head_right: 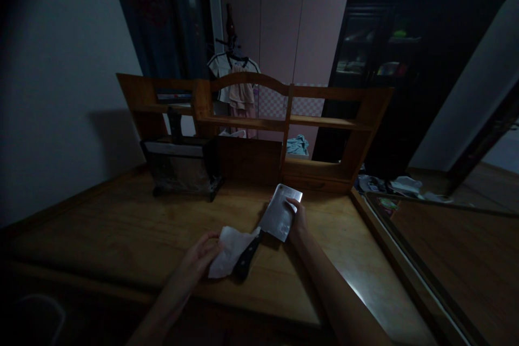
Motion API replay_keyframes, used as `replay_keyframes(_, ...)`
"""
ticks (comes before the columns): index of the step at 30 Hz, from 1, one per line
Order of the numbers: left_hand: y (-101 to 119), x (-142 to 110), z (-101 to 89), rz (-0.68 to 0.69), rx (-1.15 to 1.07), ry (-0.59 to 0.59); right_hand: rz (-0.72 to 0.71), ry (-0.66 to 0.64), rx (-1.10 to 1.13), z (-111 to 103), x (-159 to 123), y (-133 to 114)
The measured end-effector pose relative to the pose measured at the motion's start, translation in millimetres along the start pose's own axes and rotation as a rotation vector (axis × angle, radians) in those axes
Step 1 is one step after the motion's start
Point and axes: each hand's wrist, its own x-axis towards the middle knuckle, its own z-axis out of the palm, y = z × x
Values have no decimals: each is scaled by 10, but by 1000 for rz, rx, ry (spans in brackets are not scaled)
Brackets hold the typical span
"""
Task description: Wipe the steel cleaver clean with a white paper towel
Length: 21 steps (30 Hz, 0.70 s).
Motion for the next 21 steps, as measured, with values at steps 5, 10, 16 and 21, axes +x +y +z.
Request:
replay_keyframes(5, -17, -44, 6, 18, -5, -102, 23, 27, 4, 17, -1, -7)
replay_keyframes(10, 7, -97, 109, 24, 107, -73, -4, 18, 10, 9, 16, 8)
replay_keyframes(16, 66, -223, 130, 48, 307, -206, 30, 41, -33, -1, 11, -5)
replay_keyframes(21, 91, -264, 168, 150, 557, -237, 5, -60, 27, -34, 46, 9)
